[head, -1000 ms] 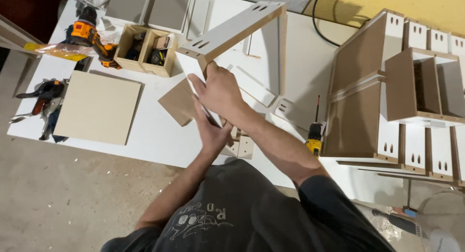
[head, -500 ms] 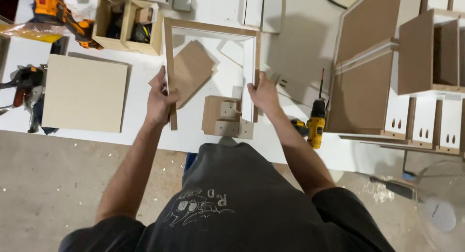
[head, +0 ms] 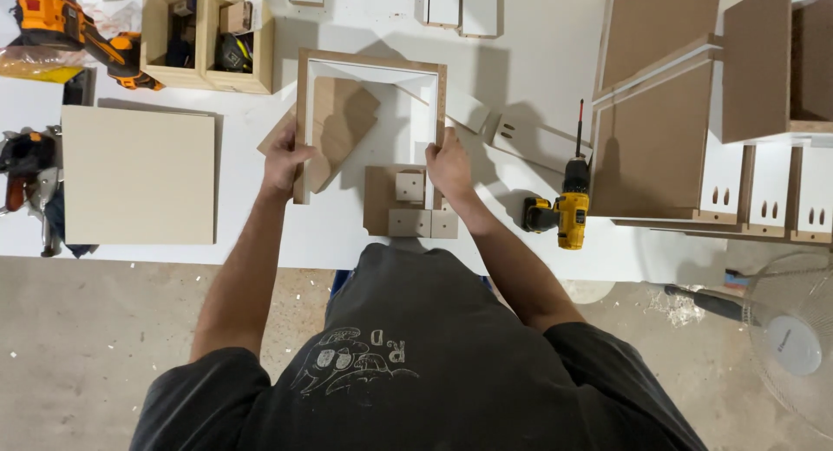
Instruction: Assemble wooden panels into a box structure using a power drill and screws
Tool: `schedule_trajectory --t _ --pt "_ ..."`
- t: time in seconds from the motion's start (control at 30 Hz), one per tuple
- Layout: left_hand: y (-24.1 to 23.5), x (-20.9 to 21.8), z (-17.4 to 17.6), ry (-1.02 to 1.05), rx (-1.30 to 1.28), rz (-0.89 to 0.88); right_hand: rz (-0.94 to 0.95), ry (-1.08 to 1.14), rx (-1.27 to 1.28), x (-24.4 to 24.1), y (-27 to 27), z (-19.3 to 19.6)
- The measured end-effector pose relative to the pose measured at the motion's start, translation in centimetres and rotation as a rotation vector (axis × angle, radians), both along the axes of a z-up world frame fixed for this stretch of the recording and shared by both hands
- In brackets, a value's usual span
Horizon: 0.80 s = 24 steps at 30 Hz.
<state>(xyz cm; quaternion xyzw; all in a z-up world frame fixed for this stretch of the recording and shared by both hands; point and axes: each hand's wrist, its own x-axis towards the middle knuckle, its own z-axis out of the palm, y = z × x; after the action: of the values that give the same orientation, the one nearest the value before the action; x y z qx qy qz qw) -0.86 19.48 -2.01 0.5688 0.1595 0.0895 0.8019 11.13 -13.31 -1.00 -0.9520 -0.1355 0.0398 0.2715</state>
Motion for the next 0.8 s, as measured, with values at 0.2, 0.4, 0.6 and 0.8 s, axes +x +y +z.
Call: schedule_trajectory --t 0.2,0.4,0.6,0.8 --pt "0.4 0.1 -0.5 0.023 -0.047 -0.048 -0.008 0.069 0.006 -0.3 0.5 -0.4" --pt "1.0 0.1 -2.4 0.055 -0.022 -0.063 -0.003 0.074 -0.029 -0.4 1.1 0.6" --pt "0.4 0.0 -0.6 0.091 -0.043 -0.054 0.019 0.003 -0.037 -0.5 0.8 -0.2" --pt "0.8 0.0 -3.2 0.102 -0.027 -0.018 0.016 -0.015 -0.055 -0.1 0.6 -1.8"
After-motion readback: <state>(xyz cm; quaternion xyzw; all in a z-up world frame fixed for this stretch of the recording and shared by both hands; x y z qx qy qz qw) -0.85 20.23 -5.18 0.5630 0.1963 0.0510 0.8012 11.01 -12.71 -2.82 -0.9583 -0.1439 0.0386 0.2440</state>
